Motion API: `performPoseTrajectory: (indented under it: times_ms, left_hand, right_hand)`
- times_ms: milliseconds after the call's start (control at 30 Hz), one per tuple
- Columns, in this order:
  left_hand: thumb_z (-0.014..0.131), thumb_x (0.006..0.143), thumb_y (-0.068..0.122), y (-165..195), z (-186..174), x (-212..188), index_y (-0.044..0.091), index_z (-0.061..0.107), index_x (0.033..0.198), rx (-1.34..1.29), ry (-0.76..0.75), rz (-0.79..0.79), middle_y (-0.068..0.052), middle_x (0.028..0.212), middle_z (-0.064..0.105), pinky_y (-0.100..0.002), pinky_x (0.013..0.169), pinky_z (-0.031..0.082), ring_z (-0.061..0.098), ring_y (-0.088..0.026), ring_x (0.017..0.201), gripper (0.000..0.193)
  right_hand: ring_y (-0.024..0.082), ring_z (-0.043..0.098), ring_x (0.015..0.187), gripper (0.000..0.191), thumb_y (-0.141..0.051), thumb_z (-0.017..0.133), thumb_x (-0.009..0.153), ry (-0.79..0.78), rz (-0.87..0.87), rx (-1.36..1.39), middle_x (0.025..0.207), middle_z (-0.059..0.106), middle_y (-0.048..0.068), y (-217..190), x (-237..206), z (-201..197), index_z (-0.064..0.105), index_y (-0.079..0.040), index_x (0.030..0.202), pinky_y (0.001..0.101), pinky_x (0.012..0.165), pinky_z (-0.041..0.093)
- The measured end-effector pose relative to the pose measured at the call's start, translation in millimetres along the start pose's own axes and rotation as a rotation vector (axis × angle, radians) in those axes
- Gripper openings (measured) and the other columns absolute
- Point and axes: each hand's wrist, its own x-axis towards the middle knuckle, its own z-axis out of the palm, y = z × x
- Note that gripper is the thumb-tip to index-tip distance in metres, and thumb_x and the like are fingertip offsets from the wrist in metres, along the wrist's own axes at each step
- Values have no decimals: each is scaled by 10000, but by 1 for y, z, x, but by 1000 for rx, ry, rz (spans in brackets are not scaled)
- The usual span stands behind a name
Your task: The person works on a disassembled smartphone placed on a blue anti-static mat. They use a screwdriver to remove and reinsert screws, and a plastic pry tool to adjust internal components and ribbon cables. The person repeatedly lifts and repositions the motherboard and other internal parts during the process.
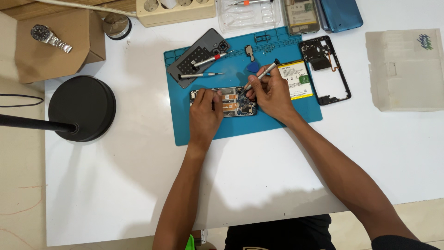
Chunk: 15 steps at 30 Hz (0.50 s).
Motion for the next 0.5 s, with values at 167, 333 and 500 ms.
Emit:
performPoseTrajectory:
  times_ms: [167,333,500]
  left_hand:
    - [644,999,19,-1,-1,1,10,567,895,-75,8,18,-67,873,624,-295,556,550,649,-154,656,129]
    - [643,984,-7,-3,-1,-2,15,574,895,-27,-8,44,-68,890,626,-300,574,553,649,-162,669,114]
    - [656,974,-10,-2,-1,-1,12,582,886,-17,-13,17,-78,865,622,-307,542,537,628,-162,629,117]
  right_hand:
    - [115,727,711,181,-162,576,1072,3,15,-29,827,727,102,-1,0,-1,431,-54,1069,233,608,599]
    - [113,726,707,182,-177,572,1078,19,14,-28,829,727,100,-1,-1,1,437,-55,1078,232,616,600]
    - [114,722,732,200,-175,584,1076,19,-12,-15,846,728,104,0,-2,1,431,-45,1081,236,627,598]
